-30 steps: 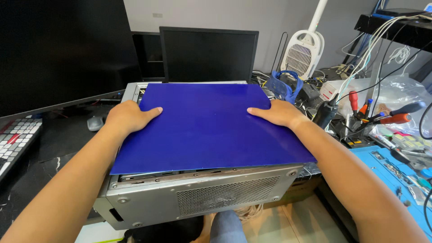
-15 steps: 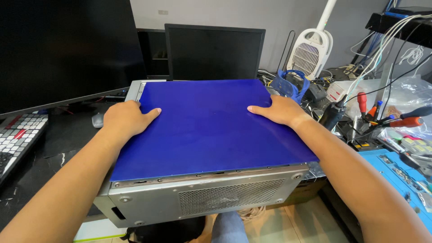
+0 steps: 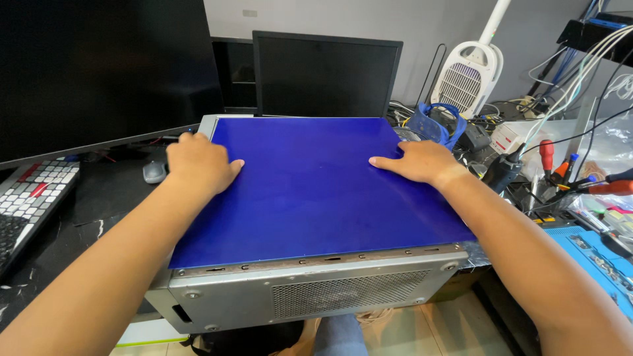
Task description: The person organizes internal cables by hand, retrieves a side panel from under the workspace, and slides it onto the computer chassis.
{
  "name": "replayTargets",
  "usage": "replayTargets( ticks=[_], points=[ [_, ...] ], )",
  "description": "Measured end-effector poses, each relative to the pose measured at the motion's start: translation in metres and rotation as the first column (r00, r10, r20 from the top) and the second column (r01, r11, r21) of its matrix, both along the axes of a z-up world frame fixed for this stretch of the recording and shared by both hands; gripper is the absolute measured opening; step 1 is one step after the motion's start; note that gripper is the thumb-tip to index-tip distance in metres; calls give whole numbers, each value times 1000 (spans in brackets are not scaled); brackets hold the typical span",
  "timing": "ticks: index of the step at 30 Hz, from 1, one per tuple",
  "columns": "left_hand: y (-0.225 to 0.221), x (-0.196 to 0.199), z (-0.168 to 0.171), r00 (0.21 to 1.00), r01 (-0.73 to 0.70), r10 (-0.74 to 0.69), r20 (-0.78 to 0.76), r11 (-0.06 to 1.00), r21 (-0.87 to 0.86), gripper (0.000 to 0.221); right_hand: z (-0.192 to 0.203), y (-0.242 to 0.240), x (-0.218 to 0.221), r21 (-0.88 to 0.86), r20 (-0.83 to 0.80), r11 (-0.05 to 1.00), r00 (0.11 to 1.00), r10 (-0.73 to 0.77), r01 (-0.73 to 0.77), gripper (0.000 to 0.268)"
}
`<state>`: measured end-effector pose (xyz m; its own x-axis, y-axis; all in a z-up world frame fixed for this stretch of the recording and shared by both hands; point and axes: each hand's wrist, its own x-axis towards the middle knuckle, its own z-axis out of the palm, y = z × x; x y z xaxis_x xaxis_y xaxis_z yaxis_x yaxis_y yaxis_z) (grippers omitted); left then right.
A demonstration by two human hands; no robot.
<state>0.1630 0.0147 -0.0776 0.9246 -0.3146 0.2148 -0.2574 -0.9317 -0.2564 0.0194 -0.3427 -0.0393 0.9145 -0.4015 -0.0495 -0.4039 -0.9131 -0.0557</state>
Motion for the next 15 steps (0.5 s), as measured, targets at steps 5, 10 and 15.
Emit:
replayTargets(
  ticks=[5, 10, 15],
  points=[
    [-48, -44, 26, 935, 289, -312, -171, 946, -147, 63, 2, -21, 16, -5, -19, 999, 999, 46, -46, 114],
    [-85, -103, 61, 771, 357, -425, -475, 905, -232, 96, 3, -14, 12, 95, -61, 994, 996, 59, -53, 116],
    [-100, -105, 49, 792, 248, -370, -486, 922, -298, 111, 1, -2, 3, 188, -118, 982, 993, 14, 8, 127]
  ],
)
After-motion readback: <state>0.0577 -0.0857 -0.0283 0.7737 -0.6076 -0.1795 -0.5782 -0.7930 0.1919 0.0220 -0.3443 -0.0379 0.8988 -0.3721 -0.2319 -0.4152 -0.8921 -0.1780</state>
